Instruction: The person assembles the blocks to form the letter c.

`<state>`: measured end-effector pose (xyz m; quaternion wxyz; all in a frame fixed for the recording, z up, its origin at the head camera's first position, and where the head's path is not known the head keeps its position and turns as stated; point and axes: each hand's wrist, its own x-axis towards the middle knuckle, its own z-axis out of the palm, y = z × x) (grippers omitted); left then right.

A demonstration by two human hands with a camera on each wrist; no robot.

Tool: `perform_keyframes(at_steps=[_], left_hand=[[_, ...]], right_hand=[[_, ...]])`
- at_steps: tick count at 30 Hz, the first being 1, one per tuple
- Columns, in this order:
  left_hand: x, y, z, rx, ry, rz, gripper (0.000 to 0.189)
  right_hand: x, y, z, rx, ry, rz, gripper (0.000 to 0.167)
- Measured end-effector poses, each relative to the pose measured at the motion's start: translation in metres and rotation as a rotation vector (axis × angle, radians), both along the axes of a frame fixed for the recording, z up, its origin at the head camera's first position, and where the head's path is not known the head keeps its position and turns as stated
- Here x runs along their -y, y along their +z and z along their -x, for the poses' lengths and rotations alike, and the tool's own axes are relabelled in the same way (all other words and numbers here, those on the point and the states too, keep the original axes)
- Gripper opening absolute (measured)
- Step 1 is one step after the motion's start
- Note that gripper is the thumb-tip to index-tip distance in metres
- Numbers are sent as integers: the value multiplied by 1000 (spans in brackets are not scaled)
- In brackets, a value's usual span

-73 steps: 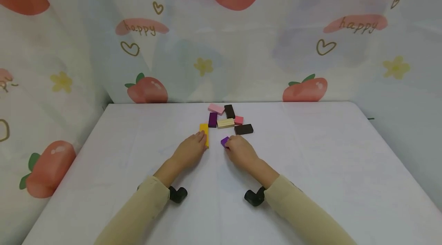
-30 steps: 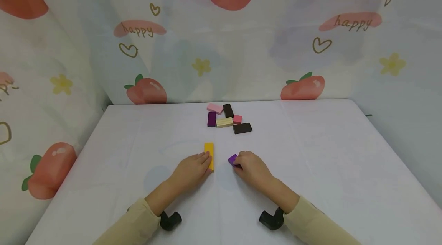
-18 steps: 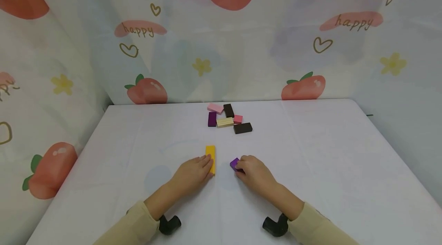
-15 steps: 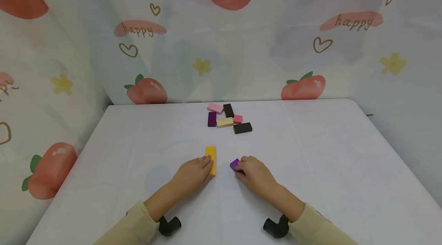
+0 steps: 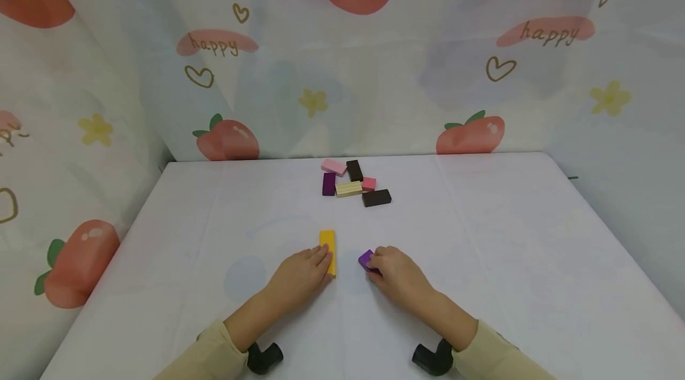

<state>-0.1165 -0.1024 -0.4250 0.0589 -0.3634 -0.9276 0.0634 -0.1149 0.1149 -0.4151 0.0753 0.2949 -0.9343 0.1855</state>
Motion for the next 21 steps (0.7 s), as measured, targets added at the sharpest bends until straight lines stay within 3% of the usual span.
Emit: perform_keyframes(at_steps=[8,21], left_hand=[[1,0,-2,-17,-10,-46,38],[3,2,-3,48,13,-101,37]], right_hand=[[-2,-3,-7,-2,7,12,10],[-3,-4,-18,-7,80,60,11]])
